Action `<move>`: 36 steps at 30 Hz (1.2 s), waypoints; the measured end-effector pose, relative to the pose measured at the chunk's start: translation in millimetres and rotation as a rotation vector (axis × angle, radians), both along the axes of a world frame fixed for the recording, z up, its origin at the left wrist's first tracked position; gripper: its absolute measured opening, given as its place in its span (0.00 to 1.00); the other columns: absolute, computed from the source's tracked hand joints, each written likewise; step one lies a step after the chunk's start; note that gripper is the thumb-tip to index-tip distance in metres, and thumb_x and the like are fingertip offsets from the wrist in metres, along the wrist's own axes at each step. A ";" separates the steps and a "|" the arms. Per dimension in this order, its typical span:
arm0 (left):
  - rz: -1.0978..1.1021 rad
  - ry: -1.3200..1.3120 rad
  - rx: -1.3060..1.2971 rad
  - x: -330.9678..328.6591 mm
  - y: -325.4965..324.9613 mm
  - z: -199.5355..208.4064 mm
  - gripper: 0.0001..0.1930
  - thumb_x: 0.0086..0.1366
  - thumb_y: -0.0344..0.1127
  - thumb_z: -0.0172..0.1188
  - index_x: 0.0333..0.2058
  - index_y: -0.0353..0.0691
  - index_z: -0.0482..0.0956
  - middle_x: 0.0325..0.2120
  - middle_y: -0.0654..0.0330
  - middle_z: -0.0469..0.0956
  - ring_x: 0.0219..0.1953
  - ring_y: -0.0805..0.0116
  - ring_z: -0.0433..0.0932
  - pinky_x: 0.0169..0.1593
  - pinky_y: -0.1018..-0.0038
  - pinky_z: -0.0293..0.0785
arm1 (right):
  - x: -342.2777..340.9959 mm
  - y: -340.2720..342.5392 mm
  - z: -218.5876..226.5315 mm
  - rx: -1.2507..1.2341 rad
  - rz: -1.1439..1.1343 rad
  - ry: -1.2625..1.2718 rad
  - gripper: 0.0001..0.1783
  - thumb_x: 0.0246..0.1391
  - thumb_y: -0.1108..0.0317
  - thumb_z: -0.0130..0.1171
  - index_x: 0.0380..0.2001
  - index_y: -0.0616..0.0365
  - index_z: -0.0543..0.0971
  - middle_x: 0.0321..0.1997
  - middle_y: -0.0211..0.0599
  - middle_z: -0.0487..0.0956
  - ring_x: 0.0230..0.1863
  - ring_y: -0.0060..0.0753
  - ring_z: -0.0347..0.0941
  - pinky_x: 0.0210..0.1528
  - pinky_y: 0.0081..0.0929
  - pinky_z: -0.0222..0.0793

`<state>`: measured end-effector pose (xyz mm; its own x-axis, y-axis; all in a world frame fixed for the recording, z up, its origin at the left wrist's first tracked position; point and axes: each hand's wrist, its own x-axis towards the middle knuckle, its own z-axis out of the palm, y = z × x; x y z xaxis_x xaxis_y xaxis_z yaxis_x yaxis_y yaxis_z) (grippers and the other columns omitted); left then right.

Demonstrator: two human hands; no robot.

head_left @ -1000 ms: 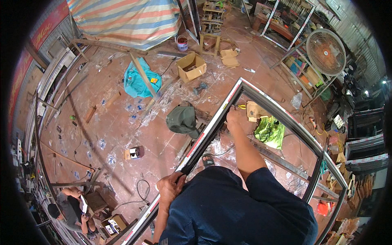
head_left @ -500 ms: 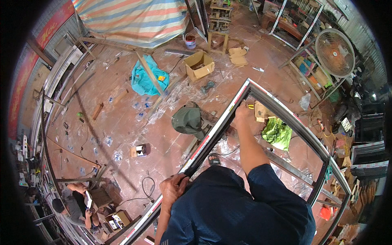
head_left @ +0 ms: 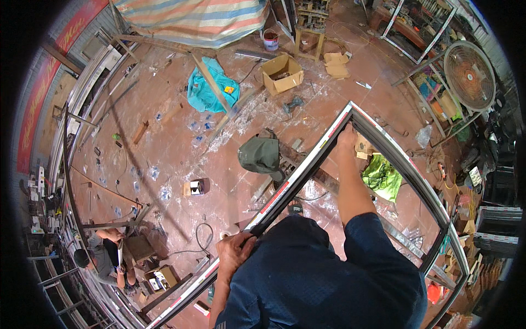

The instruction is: The person aligns and presses a long rubber seal into the groove of a metal window frame. They smooth the seal along the frame edges and adjust the frame position on the floor to continue the installation.

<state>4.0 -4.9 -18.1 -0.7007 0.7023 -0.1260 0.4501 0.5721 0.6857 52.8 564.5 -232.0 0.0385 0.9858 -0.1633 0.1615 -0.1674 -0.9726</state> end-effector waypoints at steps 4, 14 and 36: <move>0.046 -0.030 -0.022 3.8 3.9 7.3 0.09 0.66 0.42 0.76 0.39 0.45 0.93 0.29 0.53 0.90 0.30 0.51 0.89 0.38 0.60 0.82 | -0.9 8.3 -12.5 0.084 0.016 -0.038 0.30 0.78 0.49 0.50 0.58 0.67 0.86 0.62 0.60 0.86 0.61 0.60 0.82 0.65 0.47 0.74; 0.014 -0.046 -0.006 -1.5 3.9 5.3 0.09 0.66 0.43 0.76 0.38 0.46 0.93 0.28 0.53 0.89 0.29 0.52 0.89 0.35 0.61 0.82 | -2.2 1.9 28.6 -0.031 -0.076 -0.198 0.35 0.80 0.44 0.48 0.55 0.70 0.86 0.53 0.61 0.88 0.55 0.62 0.85 0.62 0.48 0.75; 0.003 -0.038 -0.006 -1.5 0.2 2.4 0.11 0.67 0.37 0.76 0.42 0.37 0.93 0.29 0.48 0.90 0.31 0.57 0.91 0.38 0.65 0.84 | -6.9 -15.3 39.7 -0.117 -0.082 -0.026 0.38 0.78 0.42 0.46 0.54 0.71 0.87 0.55 0.69 0.86 0.56 0.70 0.83 0.61 0.56 0.75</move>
<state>2.5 -4.7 -15.7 -0.6971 0.6996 -0.1569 0.4224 0.5776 0.6986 45.8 549.2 -192.4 0.1236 0.9535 -0.2748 0.1675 -0.2929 -0.9413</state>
